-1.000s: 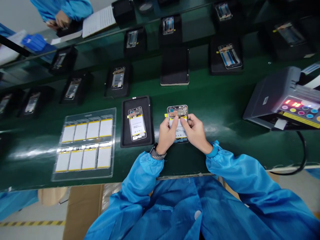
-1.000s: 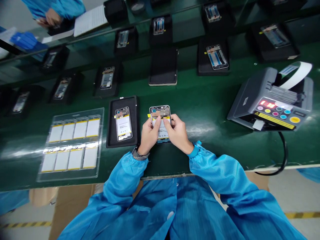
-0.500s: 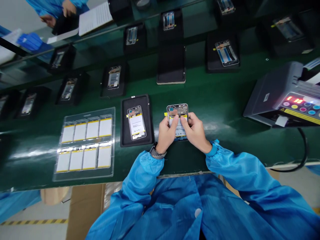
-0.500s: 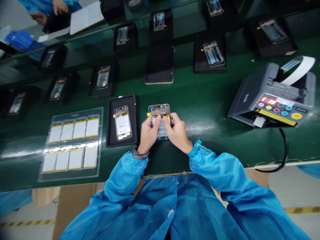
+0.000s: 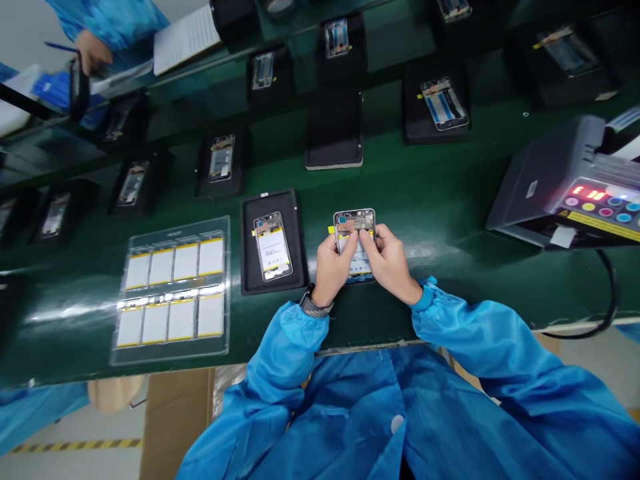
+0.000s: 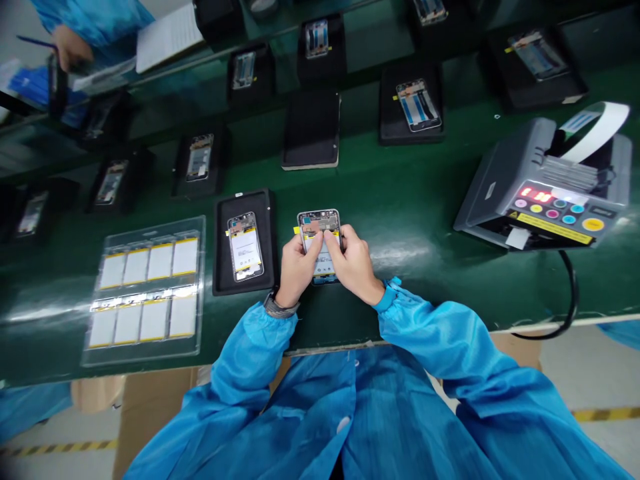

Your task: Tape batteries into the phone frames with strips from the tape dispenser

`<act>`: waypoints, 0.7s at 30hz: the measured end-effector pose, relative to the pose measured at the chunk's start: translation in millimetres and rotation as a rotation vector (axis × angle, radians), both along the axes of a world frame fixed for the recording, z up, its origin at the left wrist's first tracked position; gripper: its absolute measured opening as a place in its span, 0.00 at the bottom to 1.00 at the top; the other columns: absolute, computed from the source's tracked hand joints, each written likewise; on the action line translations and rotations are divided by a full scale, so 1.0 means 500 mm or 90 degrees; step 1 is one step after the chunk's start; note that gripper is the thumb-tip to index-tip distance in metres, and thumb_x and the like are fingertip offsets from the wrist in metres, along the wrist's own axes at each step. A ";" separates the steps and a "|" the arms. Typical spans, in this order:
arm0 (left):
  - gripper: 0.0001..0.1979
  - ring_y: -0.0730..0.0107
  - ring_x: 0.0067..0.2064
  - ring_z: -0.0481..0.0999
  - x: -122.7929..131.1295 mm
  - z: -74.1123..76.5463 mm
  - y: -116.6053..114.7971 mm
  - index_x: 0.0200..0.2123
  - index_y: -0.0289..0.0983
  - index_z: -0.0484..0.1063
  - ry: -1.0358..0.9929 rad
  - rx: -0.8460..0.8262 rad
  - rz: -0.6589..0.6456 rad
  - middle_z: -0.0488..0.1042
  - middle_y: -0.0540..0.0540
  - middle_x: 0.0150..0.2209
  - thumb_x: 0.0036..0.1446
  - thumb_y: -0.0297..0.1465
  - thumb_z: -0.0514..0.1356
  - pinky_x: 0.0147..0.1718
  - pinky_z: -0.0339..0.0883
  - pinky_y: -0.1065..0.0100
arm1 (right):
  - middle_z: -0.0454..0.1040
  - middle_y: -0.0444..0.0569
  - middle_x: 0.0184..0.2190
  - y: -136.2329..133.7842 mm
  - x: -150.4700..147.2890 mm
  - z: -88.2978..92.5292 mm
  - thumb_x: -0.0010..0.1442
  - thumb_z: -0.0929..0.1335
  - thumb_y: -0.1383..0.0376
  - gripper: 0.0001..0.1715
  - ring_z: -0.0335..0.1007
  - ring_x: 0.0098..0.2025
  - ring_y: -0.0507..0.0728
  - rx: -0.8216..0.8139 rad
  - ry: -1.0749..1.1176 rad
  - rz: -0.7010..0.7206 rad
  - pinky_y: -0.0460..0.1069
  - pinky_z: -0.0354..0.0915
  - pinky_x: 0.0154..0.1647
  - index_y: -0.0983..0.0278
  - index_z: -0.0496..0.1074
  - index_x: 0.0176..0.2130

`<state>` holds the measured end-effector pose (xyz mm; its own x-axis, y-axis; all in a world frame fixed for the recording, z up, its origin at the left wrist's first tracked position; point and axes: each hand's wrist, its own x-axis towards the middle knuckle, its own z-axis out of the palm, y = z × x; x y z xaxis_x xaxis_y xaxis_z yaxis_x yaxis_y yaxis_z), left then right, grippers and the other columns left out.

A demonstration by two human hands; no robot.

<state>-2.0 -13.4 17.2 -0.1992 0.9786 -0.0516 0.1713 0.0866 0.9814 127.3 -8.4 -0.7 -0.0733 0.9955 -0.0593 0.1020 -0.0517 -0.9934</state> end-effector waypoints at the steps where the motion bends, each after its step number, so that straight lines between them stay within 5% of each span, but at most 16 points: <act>1: 0.19 0.71 0.30 0.70 0.001 -0.001 -0.001 0.33 0.33 0.76 0.008 -0.006 0.003 0.75 0.48 0.29 0.59 0.45 0.67 0.29 0.63 0.71 | 0.70 0.41 0.26 0.001 -0.001 -0.002 0.69 0.66 0.44 0.22 0.64 0.23 0.52 -0.001 -0.001 -0.006 0.46 0.56 0.23 0.60 0.67 0.40; 21: 0.23 0.68 0.36 0.75 0.007 0.002 -0.009 0.45 0.34 0.78 -0.053 0.010 -0.007 0.79 0.44 0.38 0.64 0.50 0.62 0.35 0.68 0.69 | 0.72 0.42 0.26 0.004 0.006 0.008 0.71 0.64 0.46 0.21 0.66 0.24 0.52 0.028 -0.007 0.025 0.46 0.58 0.24 0.61 0.68 0.43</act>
<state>1.4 -17.7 18.0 -0.1837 0.9816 -0.0523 0.0897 0.0697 0.9935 130.4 -6.6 3.3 -0.1118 0.9936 -0.0165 0.1142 -0.0036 -0.9934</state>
